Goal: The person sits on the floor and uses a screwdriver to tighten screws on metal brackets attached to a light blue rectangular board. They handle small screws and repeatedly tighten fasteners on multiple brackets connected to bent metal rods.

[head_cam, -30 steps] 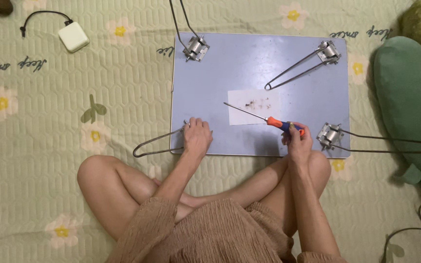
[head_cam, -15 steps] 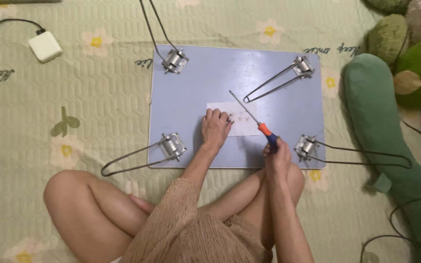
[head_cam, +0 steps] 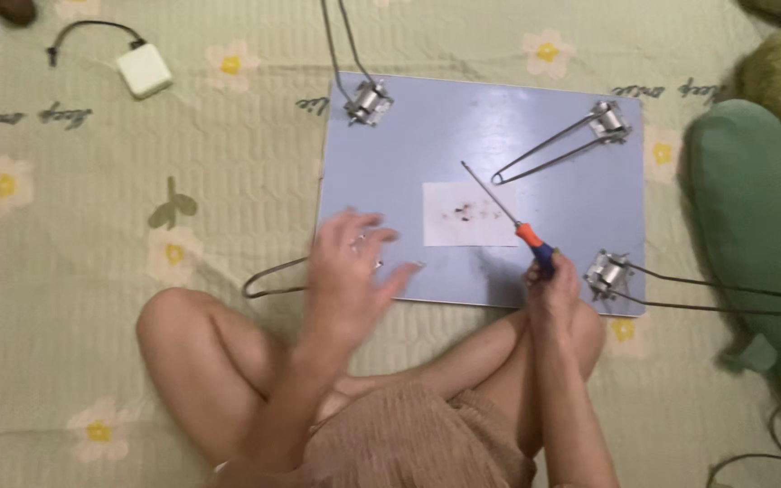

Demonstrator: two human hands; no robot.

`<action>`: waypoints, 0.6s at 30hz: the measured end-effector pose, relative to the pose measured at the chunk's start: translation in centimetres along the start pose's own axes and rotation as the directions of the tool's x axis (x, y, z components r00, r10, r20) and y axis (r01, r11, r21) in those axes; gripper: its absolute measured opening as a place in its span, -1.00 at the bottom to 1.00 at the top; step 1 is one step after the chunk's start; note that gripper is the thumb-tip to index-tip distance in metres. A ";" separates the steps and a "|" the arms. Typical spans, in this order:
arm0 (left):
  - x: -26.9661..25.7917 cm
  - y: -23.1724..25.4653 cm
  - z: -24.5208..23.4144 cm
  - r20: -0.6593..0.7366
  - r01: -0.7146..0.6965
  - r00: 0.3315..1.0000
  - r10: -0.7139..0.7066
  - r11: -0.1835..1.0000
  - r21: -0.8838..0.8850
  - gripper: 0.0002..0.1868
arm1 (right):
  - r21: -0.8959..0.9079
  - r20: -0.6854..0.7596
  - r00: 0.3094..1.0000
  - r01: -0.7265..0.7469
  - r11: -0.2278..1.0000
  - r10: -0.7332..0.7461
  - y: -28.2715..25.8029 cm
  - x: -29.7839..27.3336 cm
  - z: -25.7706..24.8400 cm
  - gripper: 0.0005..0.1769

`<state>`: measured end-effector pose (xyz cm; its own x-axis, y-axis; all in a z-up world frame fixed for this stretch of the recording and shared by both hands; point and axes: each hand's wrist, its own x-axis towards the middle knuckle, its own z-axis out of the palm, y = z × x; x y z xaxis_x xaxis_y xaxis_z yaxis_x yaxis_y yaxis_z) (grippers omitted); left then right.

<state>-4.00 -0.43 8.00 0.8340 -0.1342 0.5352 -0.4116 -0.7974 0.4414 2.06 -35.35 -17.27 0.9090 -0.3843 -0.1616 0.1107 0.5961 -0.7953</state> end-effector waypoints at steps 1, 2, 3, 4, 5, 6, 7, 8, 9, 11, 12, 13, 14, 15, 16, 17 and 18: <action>-0.3 -1.5 -2.6 -0.049 0.006 0.999 -0.010 0.998 -0.065 -0.58 | -0.020 0.008 1.000 0.004 1.000 -0.004 -0.2 0.1 0.0 -0.72; -0.7 -3.2 -4.9 -0.092 0.099 0.989 -0.113 0.984 -0.147 -0.62 | -0.044 0.016 1.000 0.018 0.999 -0.018 -0.3 0.2 0.2 -0.73; -1.3 -5.1 -6.7 -0.124 0.183 0.968 -0.217 0.954 -0.236 -0.63 | -0.070 0.022 0.999 0.035 0.997 -0.033 -0.3 0.1 0.1 -0.74; -1.8 -7.2 -7.9 -0.150 0.256 0.937 -0.315 0.912 -0.320 -0.57 | -0.096 0.029 0.998 0.051 0.994 -0.049 -0.3 0.1 0.1 -0.75; -2.3 -9.1 -8.1 -0.148 0.334 0.897 -0.417 0.857 -0.392 -0.50 | -0.125 0.022 0.998 0.062 0.990 -0.059 -0.6 0.2 0.1 -0.75; -2.7 -11.2 -7.9 -0.038 0.513 0.826 -0.562 0.777 -0.364 -0.44 | -0.154 0.016 0.997 0.072 0.985 -0.070 -0.8 0.3 0.1 -0.75; -3.5 -12.9 -7.2 0.087 0.683 0.717 -0.691 0.674 -0.282 -0.37 | -0.180 0.007 0.997 0.078 0.981 -0.078 -0.7 0.3 0.2 -0.75; -4.4 -14.2 -5.7 0.207 0.800 0.600 -0.773 0.574 -0.174 -0.30 | -0.175 0.035 0.996 0.092 0.980 -0.087 -0.7 0.3 0.4 -0.75; -5.3 -15.0 -3.4 0.271 0.756 0.652 -0.709 0.636 -0.156 -0.23 | -0.169 0.062 0.993 0.107 0.980 -0.098 -0.9 0.4 0.4 -0.74; -6.9 -15.5 2.0 0.241 0.457 0.882 -0.405 0.859 -0.230 -0.08 | -0.207 0.095 0.988 0.140 0.968 -0.122 -0.6 -0.1 0.3 -0.74; -7.5 -15.6 4.2 0.189 0.252 0.960 -0.205 0.928 -0.273 0.07 | -0.251 0.103 0.985 0.157 0.955 -0.135 -0.6 -0.6 0.1 -0.73; -8.0 -15.7 5.8 0.149 0.214 0.975 -0.166 0.888 -0.408 0.13 | -0.293 0.118 0.981 0.181 0.939 -0.153 -0.9 -0.4 0.2 -0.72; -8.3 -15.9 6.9 0.105 0.167 0.986 -0.131 0.829 -0.534 0.20 | -0.332 0.097 0.981 0.194 0.923 -0.171 -1.1 -0.3 0.3 -0.72; -8.3 -16.3 7.9 0.116 0.184 0.983 -0.144 0.829 -0.528 0.11 | -0.374 0.083 0.979 0.204 0.905 -0.187 -1.5 -0.2 0.2 -0.73; -8.0 -16.4 8.7 0.127 0.201 0.979 -0.157 0.829 -0.523 0.03 | -0.415 0.069 0.977 0.214 0.884 -0.204 -2.1 -0.1 0.1 -0.73; -7.9 -17.3 8.3 0.145 0.217 0.976 -0.166 0.838 -0.500 -0.06 | -0.349 0.072 0.981 0.192 0.917 -0.178 -1.5 -0.4 0.4 -0.74; -8.1 -17.9 7.9 0.141 0.220 0.975 -0.172 0.847 -0.483 -0.14 | -0.282 0.077 0.985 0.168 0.945 -0.152 -1.2 -0.5 0.7 -0.75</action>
<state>-0.53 10.28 -9.95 0.9358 -0.0762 0.3442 -0.3431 -0.4208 0.8398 1.74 -35.33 -15.80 0.9100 -0.4146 0.0069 0.1438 0.3000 -0.9430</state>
